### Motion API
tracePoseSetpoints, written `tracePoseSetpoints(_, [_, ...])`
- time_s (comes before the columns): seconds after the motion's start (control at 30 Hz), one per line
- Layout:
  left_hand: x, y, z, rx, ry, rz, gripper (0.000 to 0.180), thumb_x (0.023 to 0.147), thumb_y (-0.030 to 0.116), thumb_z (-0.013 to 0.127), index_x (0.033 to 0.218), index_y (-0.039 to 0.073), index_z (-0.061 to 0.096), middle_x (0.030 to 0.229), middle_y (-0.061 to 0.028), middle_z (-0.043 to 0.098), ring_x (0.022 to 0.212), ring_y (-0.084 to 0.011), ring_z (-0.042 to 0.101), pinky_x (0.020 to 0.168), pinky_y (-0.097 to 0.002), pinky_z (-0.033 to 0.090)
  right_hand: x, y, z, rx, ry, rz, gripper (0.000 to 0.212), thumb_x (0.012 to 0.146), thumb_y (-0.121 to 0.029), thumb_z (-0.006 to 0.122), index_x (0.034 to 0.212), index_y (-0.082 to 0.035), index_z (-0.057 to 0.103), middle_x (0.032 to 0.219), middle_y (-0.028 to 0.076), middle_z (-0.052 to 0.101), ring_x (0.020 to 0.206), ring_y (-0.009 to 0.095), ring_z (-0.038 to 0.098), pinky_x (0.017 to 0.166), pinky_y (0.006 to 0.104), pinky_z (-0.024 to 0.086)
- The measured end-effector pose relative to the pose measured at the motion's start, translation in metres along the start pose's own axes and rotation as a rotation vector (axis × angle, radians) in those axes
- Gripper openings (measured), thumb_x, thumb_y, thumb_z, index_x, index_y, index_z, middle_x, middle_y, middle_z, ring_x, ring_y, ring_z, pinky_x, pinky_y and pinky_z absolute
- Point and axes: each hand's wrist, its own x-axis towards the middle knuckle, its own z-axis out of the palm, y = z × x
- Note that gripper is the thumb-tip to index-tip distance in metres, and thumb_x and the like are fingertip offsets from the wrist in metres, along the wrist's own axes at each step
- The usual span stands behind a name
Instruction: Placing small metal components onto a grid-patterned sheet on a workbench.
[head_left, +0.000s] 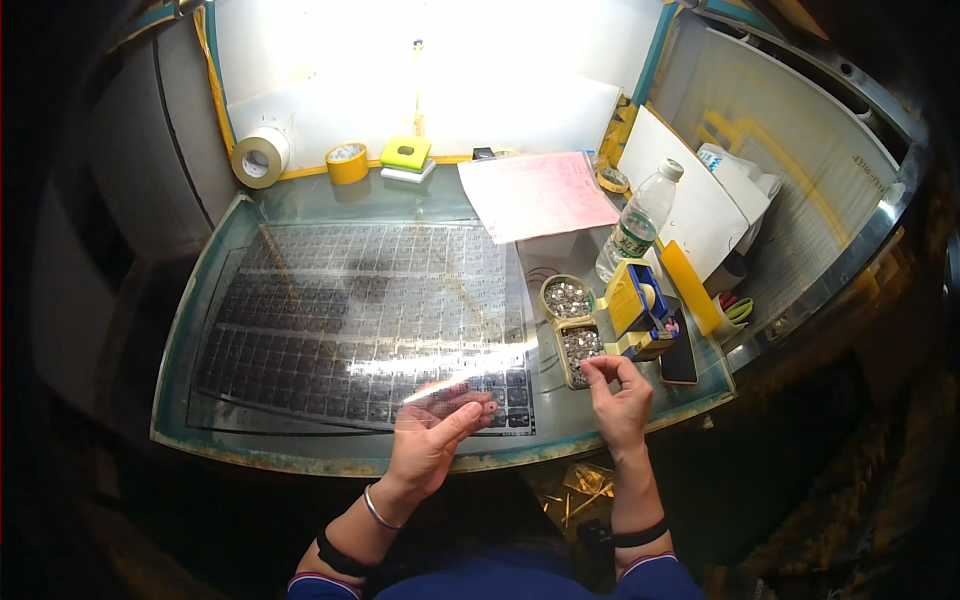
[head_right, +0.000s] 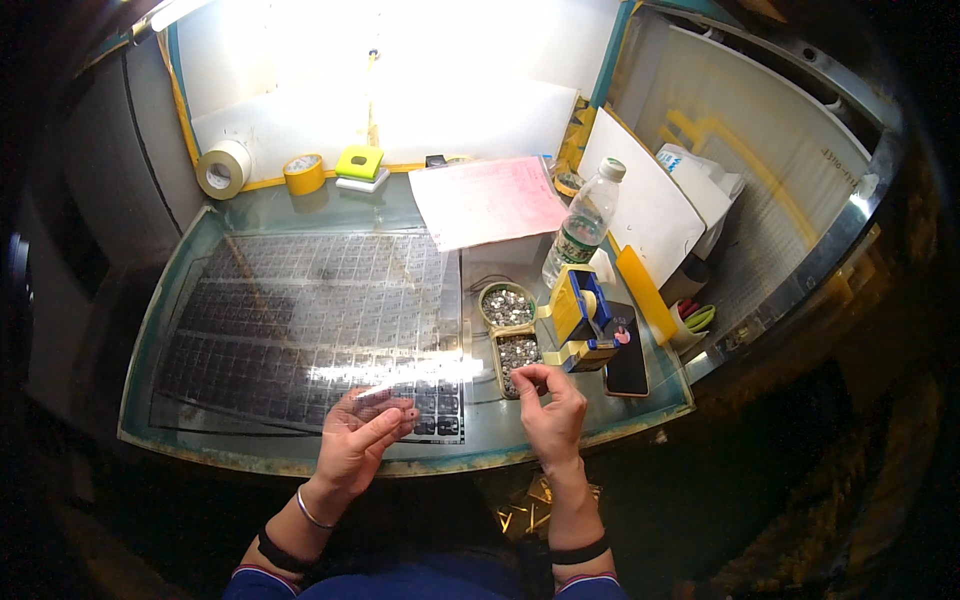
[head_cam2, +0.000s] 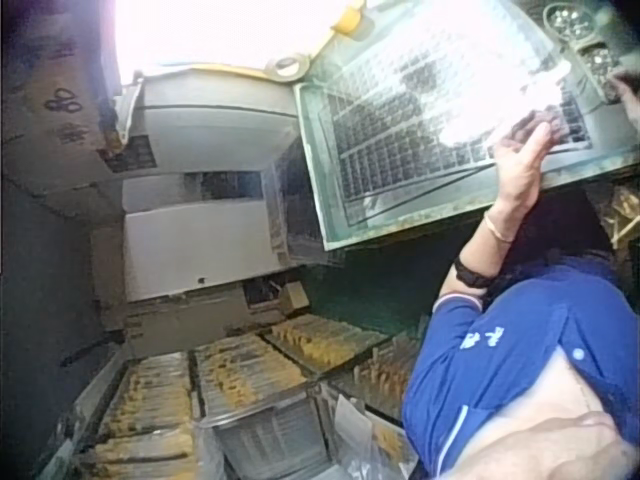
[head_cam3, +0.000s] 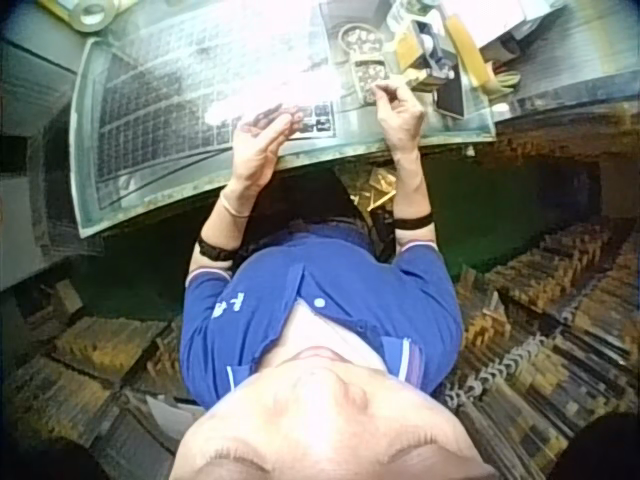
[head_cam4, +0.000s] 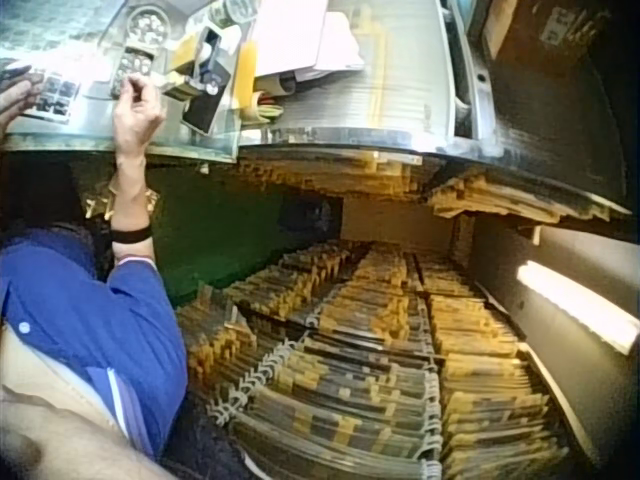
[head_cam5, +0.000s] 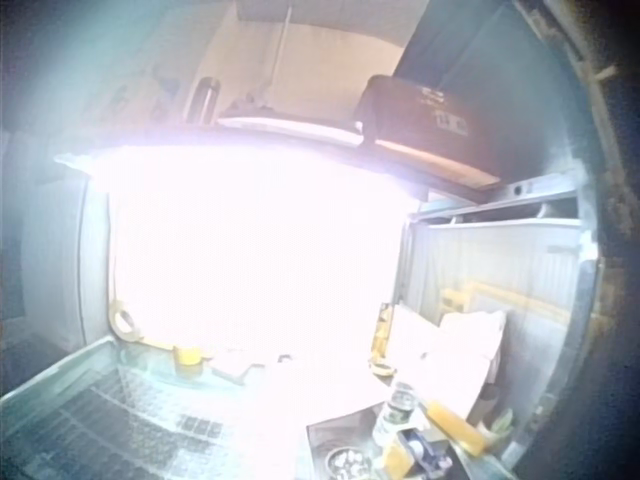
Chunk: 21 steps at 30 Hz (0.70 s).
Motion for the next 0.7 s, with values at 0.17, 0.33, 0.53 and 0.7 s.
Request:
tracePoseSetpoints(0.17, [-0.001, 0.003, 0.002, 0.008, -0.015, -0.012, 0.032, 0.085, 0.0, 0.06, 0.115, -0.002, 0.048, 0.108, -0.0211, 0.06, 0.099, -0.0272, 0.061, 0.086, -0.0371, 0.052, -0.006, -0.029, 0.007, 0.16, -0.112, -0.079, 0.008, 0.075, -0.003, 0.07, 0.082, -0.004, 0.067, 0.087, 0.007, 0.064, 0.078, 0.017, 0.06, 0.07, 0.0264, 0.047])
tracePoseSetpoints(0.33, [0.0, 0.007, 0.006, 0.023, 0.003, -0.056, 0.031, 0.085, 0.0, 0.06, 0.113, 0.003, 0.048, 0.104, -0.0184, 0.062, 0.098, -0.0281, 0.062, 0.084, -0.0357, 0.054, -0.007, -0.052, 0.016, 0.032, -0.322, -0.291, 0.012, 0.068, -0.004, 0.075, 0.078, -0.008, 0.069, 0.106, 0.01, 0.058, 0.101, 0.022, 0.053, 0.087, 0.0318, 0.041])
tracePoseSetpoints(0.53, [-0.003, 0.008, 0.006, 0.005, -0.005, -0.065, 0.03, 0.085, 0.0, 0.059, 0.113, 0.003, 0.048, 0.104, -0.0188, 0.062, 0.096, -0.0289, 0.063, 0.082, -0.0351, 0.056, -0.007, -0.057, 0.019, -0.081, -0.374, -0.398, 0.014, 0.067, -0.01, 0.076, 0.079, -0.012, 0.071, 0.112, 0.009, 0.057, 0.11, 0.026, 0.047, 0.096, 0.037, 0.034])
tracePoseSetpoints(0.7, [-0.003, 0.008, 0.006, -0.001, 0.007, -0.07, 0.03, 0.086, 0.0, 0.059, 0.114, 0.002, 0.049, 0.104, -0.0185, 0.062, 0.096, -0.0283, 0.063, 0.082, -0.0338, 0.056, -0.012, -0.053, 0.017, -0.109, -0.351, -0.497, 0.017, 0.066, -0.015, 0.077, 0.082, -0.019, 0.072, 0.112, 0.007, 0.057, 0.11, 0.026, 0.046, 0.094, 0.0368, 0.029])
